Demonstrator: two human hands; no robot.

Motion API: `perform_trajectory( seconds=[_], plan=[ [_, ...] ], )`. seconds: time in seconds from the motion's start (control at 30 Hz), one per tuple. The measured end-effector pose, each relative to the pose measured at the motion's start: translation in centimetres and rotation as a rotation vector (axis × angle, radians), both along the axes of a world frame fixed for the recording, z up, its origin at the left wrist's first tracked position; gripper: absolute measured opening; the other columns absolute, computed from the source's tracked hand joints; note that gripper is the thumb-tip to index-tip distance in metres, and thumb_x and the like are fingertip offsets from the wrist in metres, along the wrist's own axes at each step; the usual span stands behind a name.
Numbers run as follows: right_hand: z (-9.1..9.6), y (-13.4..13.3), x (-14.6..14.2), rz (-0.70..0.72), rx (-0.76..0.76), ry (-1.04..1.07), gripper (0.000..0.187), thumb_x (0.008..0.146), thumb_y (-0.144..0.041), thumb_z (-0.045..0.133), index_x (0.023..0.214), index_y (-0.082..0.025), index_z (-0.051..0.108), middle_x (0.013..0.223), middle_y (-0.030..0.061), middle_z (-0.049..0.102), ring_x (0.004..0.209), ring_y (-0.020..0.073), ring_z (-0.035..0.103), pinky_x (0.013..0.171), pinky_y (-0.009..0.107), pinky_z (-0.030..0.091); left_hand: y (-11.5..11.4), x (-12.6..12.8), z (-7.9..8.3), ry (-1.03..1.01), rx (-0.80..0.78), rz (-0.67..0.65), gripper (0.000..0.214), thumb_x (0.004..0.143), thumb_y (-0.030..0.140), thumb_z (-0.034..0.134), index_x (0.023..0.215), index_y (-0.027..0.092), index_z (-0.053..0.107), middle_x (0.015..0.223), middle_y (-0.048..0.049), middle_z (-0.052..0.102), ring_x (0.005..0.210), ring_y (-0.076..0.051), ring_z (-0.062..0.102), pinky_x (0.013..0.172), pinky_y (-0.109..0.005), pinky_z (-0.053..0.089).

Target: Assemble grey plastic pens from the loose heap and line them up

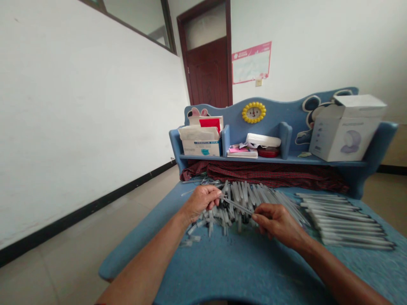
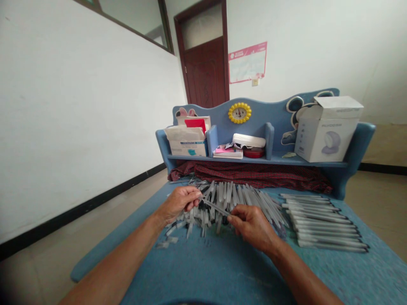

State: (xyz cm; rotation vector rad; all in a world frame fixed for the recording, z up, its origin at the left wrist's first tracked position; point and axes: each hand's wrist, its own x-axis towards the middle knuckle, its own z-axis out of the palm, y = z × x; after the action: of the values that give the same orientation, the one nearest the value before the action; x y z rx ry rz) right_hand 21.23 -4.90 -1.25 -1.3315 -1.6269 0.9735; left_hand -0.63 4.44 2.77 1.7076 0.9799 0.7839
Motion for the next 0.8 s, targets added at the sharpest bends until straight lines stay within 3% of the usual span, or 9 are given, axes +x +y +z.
perform_trajectory(
  seconds=[0.53, 0.8],
  plan=[
    [-0.2, -0.3, -0.6, 0.022, 0.011, -0.025, 0.021, 0.080, -0.033, 0.048, 0.069, -0.017, 0.054, 0.049, -0.0046, 0.048, 0.041, 0.0068, 0.040, 0.039, 0.018, 0.030, -0.4, 0.1, -1.1, 0.015, -0.086, -0.103, 0.029, 0.076, 0.039, 0.053, 0.065, 0.012, 0.054, 0.049, 0.0030, 0.053, 0.032, -0.001, 0.035, 0.034, -0.015, 0.019],
    [-0.2, -0.9, -2.0, -0.009, 0.104, -0.031, 0.024, 0.082, -0.036, 0.045, 0.067, -0.017, 0.050, 0.049, -0.0058, 0.040, 0.044, 0.0081, 0.038, 0.042, 0.020, 0.027, -1.4, 0.3, -1.4, -0.061, -0.206, -0.122, 0.026, 0.076, 0.037, 0.054, 0.068, 0.013, 0.050, 0.045, 0.0039, 0.053, 0.028, -0.001, 0.033, 0.031, -0.013, 0.016]
  ],
)
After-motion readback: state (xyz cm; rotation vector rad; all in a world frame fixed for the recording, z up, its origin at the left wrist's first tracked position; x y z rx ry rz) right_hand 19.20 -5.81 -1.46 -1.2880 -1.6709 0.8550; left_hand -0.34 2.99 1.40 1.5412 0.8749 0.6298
